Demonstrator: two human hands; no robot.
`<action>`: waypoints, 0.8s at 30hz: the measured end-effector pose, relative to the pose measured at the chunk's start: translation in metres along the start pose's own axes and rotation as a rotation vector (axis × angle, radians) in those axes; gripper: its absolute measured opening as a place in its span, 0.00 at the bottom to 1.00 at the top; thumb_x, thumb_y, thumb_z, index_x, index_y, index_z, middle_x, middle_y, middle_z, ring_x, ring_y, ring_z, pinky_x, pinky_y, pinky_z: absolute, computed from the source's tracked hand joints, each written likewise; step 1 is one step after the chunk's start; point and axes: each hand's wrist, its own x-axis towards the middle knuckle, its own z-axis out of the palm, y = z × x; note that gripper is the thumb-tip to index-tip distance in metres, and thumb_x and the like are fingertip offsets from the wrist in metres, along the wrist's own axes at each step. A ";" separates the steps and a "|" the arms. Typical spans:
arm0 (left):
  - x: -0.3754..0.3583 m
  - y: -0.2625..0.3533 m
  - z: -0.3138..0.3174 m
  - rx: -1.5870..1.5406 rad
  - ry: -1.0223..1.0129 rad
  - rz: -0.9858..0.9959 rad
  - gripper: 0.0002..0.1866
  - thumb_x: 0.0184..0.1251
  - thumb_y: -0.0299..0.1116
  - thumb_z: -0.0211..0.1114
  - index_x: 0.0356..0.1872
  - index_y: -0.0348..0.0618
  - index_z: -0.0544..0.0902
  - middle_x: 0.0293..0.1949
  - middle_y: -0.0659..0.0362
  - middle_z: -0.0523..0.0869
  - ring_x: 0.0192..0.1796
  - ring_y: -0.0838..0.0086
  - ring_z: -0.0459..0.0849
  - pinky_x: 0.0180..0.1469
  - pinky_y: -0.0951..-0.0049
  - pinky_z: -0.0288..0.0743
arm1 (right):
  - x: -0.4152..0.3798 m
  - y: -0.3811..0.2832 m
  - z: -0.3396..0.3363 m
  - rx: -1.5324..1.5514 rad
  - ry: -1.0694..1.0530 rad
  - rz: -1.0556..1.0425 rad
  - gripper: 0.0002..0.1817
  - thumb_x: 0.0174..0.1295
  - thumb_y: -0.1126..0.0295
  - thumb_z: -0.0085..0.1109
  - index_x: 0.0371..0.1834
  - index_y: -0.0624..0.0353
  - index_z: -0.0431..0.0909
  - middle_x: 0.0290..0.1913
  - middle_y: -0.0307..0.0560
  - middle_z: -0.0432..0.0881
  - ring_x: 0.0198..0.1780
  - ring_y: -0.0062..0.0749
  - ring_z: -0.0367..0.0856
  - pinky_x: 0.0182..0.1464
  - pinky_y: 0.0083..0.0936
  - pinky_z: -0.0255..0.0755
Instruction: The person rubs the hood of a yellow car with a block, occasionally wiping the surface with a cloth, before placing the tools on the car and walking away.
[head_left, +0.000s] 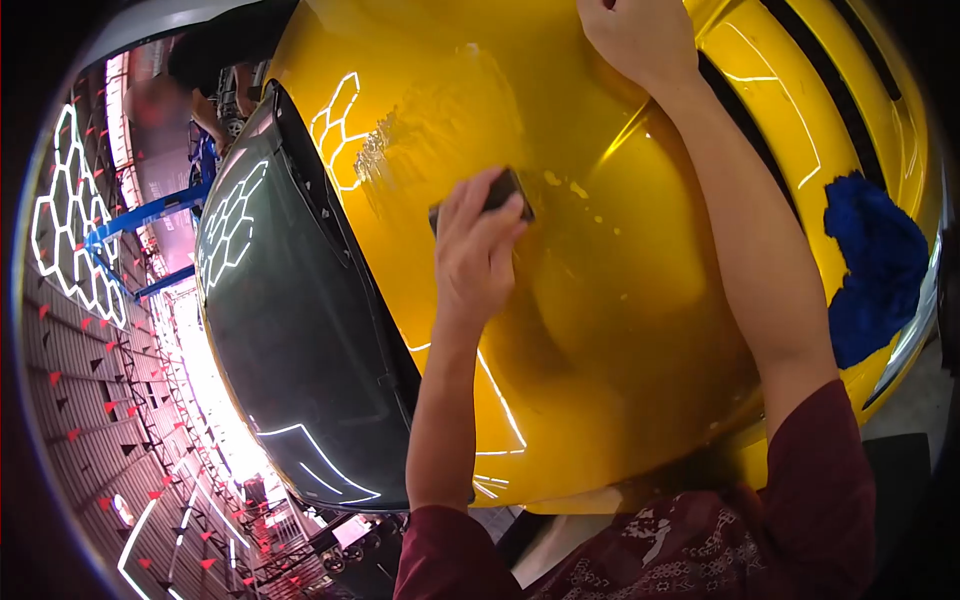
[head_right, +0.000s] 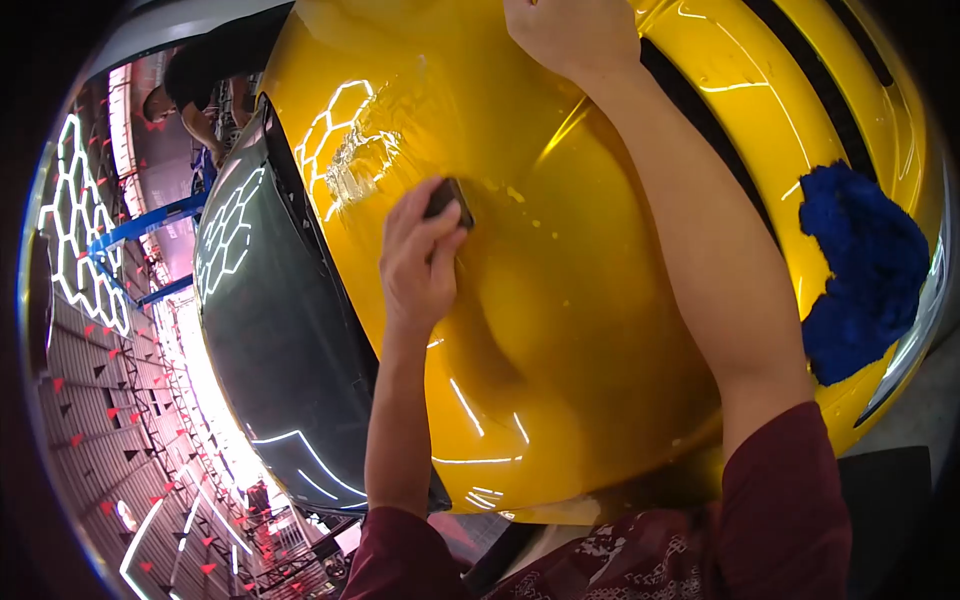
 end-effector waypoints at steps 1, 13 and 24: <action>-0.020 0.008 -0.003 0.024 -0.009 0.004 0.12 0.58 0.17 0.74 0.43 0.36 0.88 0.60 0.43 0.87 0.63 0.44 0.84 0.68 0.51 0.75 | -0.001 0.001 -0.001 -0.017 0.006 -0.002 0.11 0.65 0.66 0.61 0.31 0.63 0.83 0.27 0.62 0.83 0.29 0.60 0.83 0.34 0.46 0.76; -0.037 0.018 -0.003 0.034 -0.032 0.048 0.12 0.61 0.15 0.71 0.46 0.35 0.86 0.61 0.43 0.86 0.65 0.45 0.83 0.70 0.55 0.74 | -0.007 -0.003 -0.002 -0.106 -0.014 0.028 0.13 0.65 0.64 0.59 0.33 0.64 0.85 0.31 0.65 0.86 0.35 0.62 0.86 0.40 0.52 0.80; -0.025 0.010 0.009 0.081 -0.005 0.089 0.10 0.64 0.15 0.67 0.44 0.36 0.85 0.63 0.41 0.84 0.63 0.41 0.83 0.69 0.50 0.73 | 0.000 0.013 0.010 -0.276 -0.073 0.002 0.11 0.66 0.59 0.59 0.37 0.51 0.87 0.31 0.54 0.89 0.35 0.55 0.89 0.41 0.49 0.83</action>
